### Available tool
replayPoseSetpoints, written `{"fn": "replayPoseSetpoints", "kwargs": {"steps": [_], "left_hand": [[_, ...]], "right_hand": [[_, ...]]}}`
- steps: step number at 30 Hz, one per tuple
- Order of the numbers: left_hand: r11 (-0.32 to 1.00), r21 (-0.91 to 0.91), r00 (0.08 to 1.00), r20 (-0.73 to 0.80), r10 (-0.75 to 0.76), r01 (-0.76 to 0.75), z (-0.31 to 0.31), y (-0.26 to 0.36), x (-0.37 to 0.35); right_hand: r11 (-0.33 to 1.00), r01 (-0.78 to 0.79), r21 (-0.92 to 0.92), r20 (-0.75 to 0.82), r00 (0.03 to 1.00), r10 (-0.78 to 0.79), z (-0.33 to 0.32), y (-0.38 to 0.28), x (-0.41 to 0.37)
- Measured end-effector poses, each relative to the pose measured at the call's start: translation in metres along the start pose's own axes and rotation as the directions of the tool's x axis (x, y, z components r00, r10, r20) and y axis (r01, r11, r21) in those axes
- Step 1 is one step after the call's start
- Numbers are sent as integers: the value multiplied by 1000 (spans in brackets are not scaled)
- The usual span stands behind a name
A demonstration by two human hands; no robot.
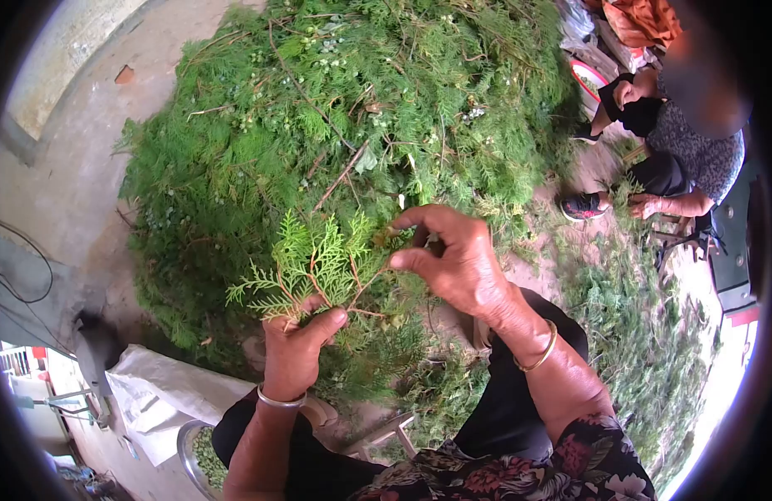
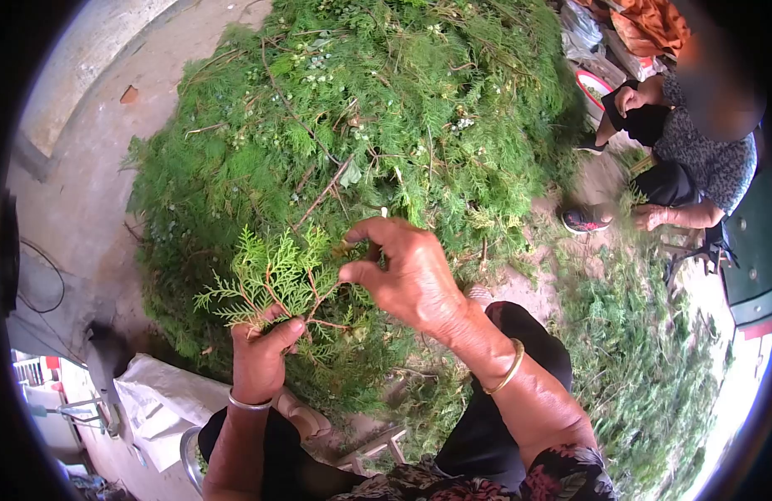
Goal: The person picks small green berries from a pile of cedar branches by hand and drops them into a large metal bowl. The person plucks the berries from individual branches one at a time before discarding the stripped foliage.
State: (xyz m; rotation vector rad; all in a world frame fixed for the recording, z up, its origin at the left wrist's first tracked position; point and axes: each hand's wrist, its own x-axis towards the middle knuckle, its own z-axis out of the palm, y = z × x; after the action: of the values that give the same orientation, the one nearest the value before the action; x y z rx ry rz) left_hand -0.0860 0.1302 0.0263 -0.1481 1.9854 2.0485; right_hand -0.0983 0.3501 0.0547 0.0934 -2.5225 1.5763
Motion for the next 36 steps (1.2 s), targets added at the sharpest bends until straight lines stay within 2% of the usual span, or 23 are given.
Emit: {"fn": "replayPoseSetpoints", "kwargs": {"steps": [1, 3, 5, 6, 9, 11, 12, 16, 17, 19, 20, 22, 23, 24, 25, 26, 29, 30, 31, 33, 34, 35, 36], "left_hand": [[1000, 2, 1000, 5, -1, 1, 2, 1, 0], [999, 49, 1000, -17, 6, -5, 7, 4, -3], [965, 261, 1000, 23, 21, -26, 1, 4, -2], [991, 133, 999, 16, 33, -35, 3, 3, -3], [991, 134, 1000, 0, -5, 5, 0, 2, -4], [990, 138, 1000, 25, 10, -13, -1, 2, -3], [992, 128, 1000, 28, -5, 2, -4, -1, -4], [991, 134, 998, 70, 9, -19, -1, 4, -3], [991, 136, 998, 69, 7, -16, -2, 3, -3], [992, 124, 998, 64, 17, -25, -3, -1, -2], [992, 121, 998, 64, 15, -23, -2, -2, -2], [996, 91, 1000, 7, -6, 5, -2, -2, -2], [996, 91, 1000, 8, -5, 5, -2, -1, -2], [996, 87, 1000, -5, 1, -1, -2, 0, -2], [997, 83, 1000, -18, 8, -7, -2, 1, -2], [997, 81, 1000, -17, 9, -8, -3, 1, -1], [998, 52, 999, -14, 39, -38, -5, 0, 1], [997, 71, 999, -21, 26, -25, -5, 0, 1], [996, 91, 1000, -27, 13, -10, -4, 0, 0], [995, 96, 1000, -15, 7, -5, -2, 1, 0], [995, 99, 1000, -7, 2, -1, -2, 2, 0], [995, 99, 1000, -6, 1, 0, -2, 1, 1], [983, 175, 998, 20, 54, -57, -3, -1, 2]], "right_hand": [[1000, -3, 0, -5, 1000, 3, 2, 2, 0], [989, 45, -140, -40, 998, -51, 6, 6, 0], [991, 6, -133, 5, 1000, -5, 5, 4, -4], [989, -13, -150, -7, 1000, 12, 8, 4, -6], [987, 33, -158, 13, 999, -31, 6, 3, 0], [992, -27, -125, 6, 1000, 28, 7, 3, 0], [983, -121, -138, 28, 992, 126, 6, -4, 1], [985, 48, -166, 17, 999, -46, 8, 3, 3], [985, 46, -164, 18, 999, -44, 8, 4, 2], [987, -82, -141, 57, 994, 90, 6, 2, 1], [986, -83, -143, 58, 994, 92, 7, 8, 2], [998, 7, 67, -79, 997, -2, 11, 23, 3], [998, 8, 67, -79, 997, -2, 6, 18, 5], [927, -238, 289, -22, 967, 256, -3, 10, 8], [751, -459, 475, 89, 874, 478, -11, 6, 11], [652, -407, 639, 43, 866, 498, -15, 13, 13], [576, -337, 745, 6, 866, 499, -28, 7, 17], [531, -385, 754, 42, 836, 546, -27, -3, 15], [532, -384, 755, 42, 837, 546, -24, -3, 14], [787, -428, 445, 105, 897, 429, -17, 1, 9], [902, -227, 368, 17, 971, 238, -7, 6, 7], [901, -227, 368, 17, 971, 238, -4, 3, 5], [976, -142, 167, 34, 990, 138, -3, -2, 2]]}}
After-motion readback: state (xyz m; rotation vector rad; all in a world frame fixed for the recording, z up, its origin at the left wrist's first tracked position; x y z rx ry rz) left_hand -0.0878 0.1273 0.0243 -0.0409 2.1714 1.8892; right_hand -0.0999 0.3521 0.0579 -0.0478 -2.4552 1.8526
